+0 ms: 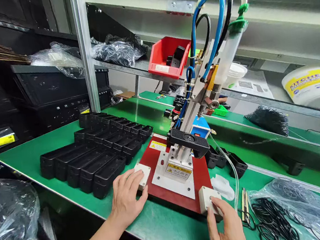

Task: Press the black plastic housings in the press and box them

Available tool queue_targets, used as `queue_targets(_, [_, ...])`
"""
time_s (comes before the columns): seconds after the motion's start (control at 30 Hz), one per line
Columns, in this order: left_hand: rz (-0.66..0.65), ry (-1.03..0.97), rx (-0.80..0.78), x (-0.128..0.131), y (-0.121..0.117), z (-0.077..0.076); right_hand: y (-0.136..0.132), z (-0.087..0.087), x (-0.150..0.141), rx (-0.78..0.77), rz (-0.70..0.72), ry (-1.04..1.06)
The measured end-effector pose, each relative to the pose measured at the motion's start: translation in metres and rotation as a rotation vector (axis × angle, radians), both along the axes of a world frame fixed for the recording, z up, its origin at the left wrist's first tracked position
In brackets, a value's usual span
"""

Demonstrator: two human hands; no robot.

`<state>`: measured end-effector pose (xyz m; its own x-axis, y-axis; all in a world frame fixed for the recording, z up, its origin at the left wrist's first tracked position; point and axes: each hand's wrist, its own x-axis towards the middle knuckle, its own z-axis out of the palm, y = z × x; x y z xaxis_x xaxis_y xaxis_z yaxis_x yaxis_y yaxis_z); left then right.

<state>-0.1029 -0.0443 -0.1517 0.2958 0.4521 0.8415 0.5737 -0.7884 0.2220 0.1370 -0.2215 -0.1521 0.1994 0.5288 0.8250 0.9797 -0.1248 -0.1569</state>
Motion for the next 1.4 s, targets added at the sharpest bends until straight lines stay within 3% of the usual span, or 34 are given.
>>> queue_targets(0.17, [0.029, -0.029, 0.009, 0.006, 0.004, 0.007, 0.005, 0.003, 0.002, 0.024, -0.002, -0.011])
queue_targets(0.43, [-0.061, -0.029, 0.004, 0.001, 0.001, -0.005, -0.004, -0.012, -0.007, 0.097, 0.137, 0.164])
queue_targets(1.4, [-0.123, -0.054, -0.1, 0.003, 0.006, -0.006, 0.001, -0.003, -0.006, 0.109, 0.179, 0.127])
